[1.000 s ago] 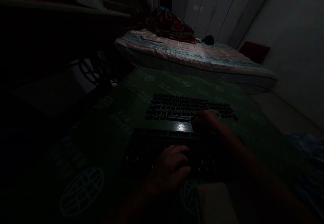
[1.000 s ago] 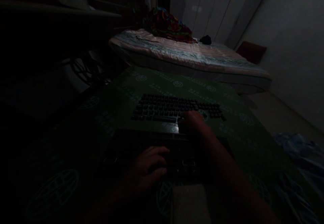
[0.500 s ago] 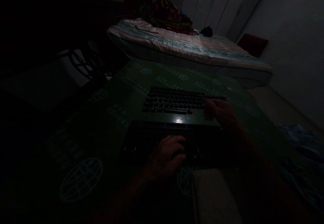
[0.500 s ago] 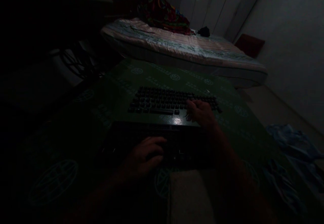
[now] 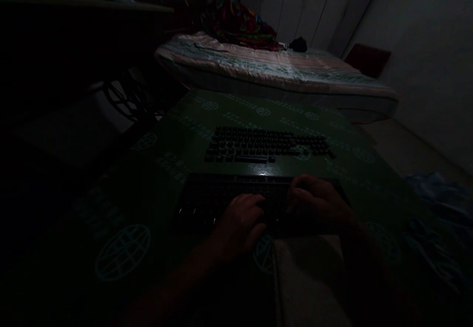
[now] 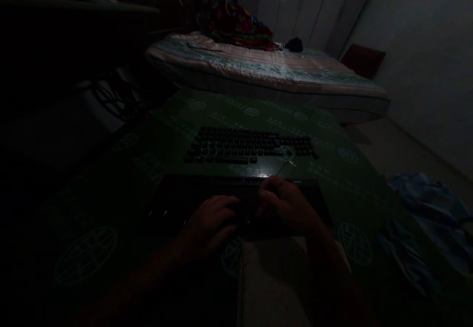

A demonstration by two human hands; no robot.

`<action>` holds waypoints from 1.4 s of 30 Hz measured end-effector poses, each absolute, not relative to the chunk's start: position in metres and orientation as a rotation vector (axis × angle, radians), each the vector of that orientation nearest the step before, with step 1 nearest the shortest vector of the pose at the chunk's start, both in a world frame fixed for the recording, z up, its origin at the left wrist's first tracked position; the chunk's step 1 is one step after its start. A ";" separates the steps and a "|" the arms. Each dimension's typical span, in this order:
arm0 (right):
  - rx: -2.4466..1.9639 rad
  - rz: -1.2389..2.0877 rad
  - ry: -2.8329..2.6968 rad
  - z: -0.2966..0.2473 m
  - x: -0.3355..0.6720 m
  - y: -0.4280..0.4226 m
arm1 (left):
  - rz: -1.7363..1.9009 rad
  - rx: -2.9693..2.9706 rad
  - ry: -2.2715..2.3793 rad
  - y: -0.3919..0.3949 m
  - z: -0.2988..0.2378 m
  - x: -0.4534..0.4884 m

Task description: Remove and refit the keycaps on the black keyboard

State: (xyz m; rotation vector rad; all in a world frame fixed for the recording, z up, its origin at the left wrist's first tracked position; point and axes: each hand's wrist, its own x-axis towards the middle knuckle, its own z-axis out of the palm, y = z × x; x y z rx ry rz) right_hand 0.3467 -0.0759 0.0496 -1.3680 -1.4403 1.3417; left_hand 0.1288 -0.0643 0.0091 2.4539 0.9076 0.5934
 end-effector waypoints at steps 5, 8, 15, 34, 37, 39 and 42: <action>-1.419 1.401 -1.483 0.044 0.340 -0.078 | 0.454 2.540 0.966 -0.069 0.019 0.135; -1.441 1.407 -1.485 0.040 0.336 -0.078 | 0.448 2.547 0.990 -0.070 0.025 0.142; -1.497 1.374 -1.461 0.037 0.331 -0.077 | 0.659 2.496 0.931 -0.066 0.010 0.155; -1.426 1.553 -1.452 0.034 0.338 -0.075 | 0.768 2.524 0.920 -0.070 -0.003 0.154; -1.451 1.526 -1.477 0.032 0.336 -0.074 | 0.756 2.534 0.915 -0.071 -0.004 0.153; -1.448 1.505 -1.486 0.031 0.334 -0.075 | 0.754 2.543 0.912 -0.070 -0.005 0.153; -1.443 1.449 -1.497 0.029 0.330 -0.075 | 0.746 2.537 0.908 -0.070 -0.003 0.154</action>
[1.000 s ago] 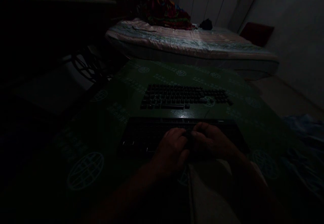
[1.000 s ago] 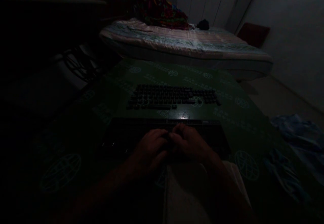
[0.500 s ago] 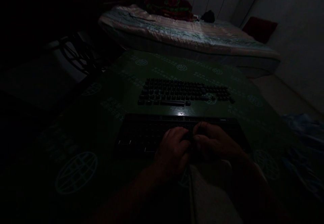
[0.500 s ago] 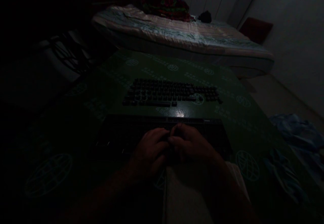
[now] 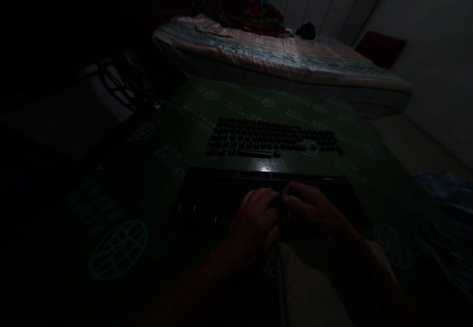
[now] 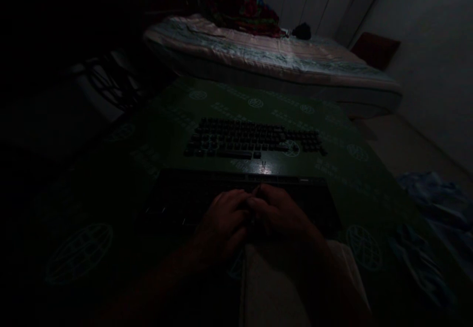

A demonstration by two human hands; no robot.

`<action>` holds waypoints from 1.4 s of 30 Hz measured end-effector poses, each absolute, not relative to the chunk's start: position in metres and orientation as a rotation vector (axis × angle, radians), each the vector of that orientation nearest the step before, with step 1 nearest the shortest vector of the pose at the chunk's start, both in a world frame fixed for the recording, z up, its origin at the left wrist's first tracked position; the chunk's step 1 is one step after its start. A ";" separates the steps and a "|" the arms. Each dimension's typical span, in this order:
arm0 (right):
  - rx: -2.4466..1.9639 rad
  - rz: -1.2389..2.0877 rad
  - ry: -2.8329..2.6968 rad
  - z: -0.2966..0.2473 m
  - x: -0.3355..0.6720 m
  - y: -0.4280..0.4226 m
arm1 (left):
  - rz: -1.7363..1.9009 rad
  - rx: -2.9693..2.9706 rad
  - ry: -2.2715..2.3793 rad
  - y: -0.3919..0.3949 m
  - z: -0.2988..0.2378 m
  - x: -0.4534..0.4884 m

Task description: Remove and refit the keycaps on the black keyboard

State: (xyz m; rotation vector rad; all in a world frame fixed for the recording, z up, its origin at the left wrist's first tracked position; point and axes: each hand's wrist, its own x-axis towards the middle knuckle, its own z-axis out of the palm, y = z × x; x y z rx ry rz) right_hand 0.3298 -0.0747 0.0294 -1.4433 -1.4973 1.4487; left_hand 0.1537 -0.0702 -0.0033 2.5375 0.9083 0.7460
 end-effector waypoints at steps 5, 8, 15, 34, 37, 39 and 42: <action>-1.501 1.315 -1.574 0.029 0.323 -0.073 | 0.720 2.549 0.900 -0.070 -0.001 0.154; -1.524 1.217 -1.655 0.029 0.321 -0.072 | 0.691 2.569 0.907 -0.071 -0.002 0.154; -1.543 1.147 -1.705 0.025 0.319 -0.072 | 0.708 2.582 0.887 -0.070 -0.003 0.154; -1.537 1.118 -1.754 0.029 0.322 -0.066 | 0.722 2.552 0.870 -0.070 -0.003 0.155; -1.543 1.109 -1.741 0.027 0.322 -0.065 | 0.717 2.552 0.876 -0.070 -0.002 0.155; -1.546 1.117 -1.723 0.026 0.322 -0.065 | 0.730 2.548 0.868 -0.070 -0.001 0.155; -1.532 1.090 -1.749 0.024 0.322 -0.064 | 0.731 2.541 0.856 -0.070 -0.001 0.155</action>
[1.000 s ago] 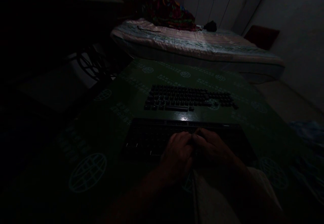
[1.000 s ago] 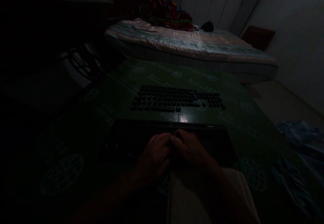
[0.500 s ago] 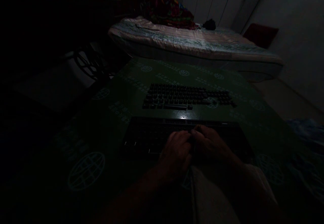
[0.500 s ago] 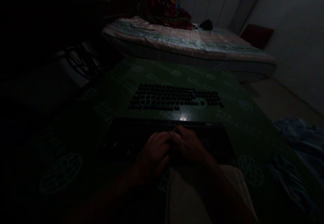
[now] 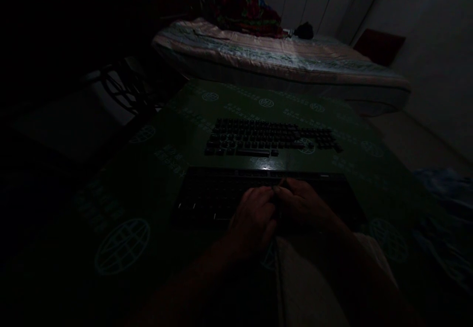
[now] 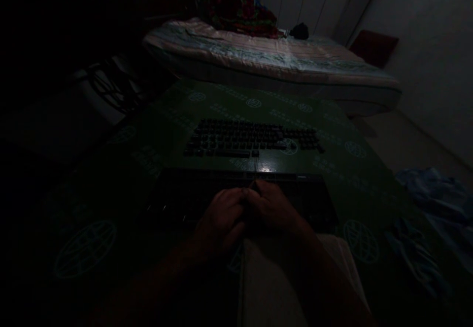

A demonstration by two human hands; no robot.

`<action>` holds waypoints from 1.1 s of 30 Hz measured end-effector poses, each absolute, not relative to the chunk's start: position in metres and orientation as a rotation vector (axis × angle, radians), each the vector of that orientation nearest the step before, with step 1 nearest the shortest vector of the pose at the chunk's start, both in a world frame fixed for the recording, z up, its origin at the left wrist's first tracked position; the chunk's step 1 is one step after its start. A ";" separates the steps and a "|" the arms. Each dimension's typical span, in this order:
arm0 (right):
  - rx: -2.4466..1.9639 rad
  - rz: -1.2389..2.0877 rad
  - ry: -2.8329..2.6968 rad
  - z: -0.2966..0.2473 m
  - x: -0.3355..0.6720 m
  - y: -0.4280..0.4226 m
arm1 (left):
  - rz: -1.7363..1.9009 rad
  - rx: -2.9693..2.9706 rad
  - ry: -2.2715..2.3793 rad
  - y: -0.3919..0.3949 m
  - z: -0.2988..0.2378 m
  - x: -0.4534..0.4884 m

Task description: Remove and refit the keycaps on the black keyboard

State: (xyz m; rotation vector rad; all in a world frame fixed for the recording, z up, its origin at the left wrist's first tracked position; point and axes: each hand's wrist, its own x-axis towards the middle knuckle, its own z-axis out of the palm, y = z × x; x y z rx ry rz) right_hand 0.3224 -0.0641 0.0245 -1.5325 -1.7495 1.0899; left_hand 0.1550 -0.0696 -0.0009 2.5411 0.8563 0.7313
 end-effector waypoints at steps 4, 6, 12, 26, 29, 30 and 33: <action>-1.528 1.067 -1.794 0.025 0.323 -0.064 | 0.722 2.553 0.874 -0.070 -0.001 0.155; -1.531 1.084 -1.780 0.026 0.324 -0.064 | 0.732 2.554 0.876 -0.070 -0.001 0.154; -1.535 1.081 -1.726 0.026 0.322 -0.065 | 0.714 2.568 0.882 -0.069 -0.002 0.156; -1.522 1.202 -1.448 0.019 0.322 -0.066 | 0.676 2.585 0.902 -0.071 0.000 0.157; -1.512 1.272 -1.345 0.021 0.321 -0.067 | 0.677 2.540 0.877 -0.071 0.002 0.157; -1.514 1.286 -1.327 0.022 0.320 -0.067 | 0.675 2.526 0.873 -0.070 0.003 0.157; -1.526 1.294 -1.334 0.024 0.319 -0.069 | 0.665 2.506 0.877 -0.069 0.003 0.157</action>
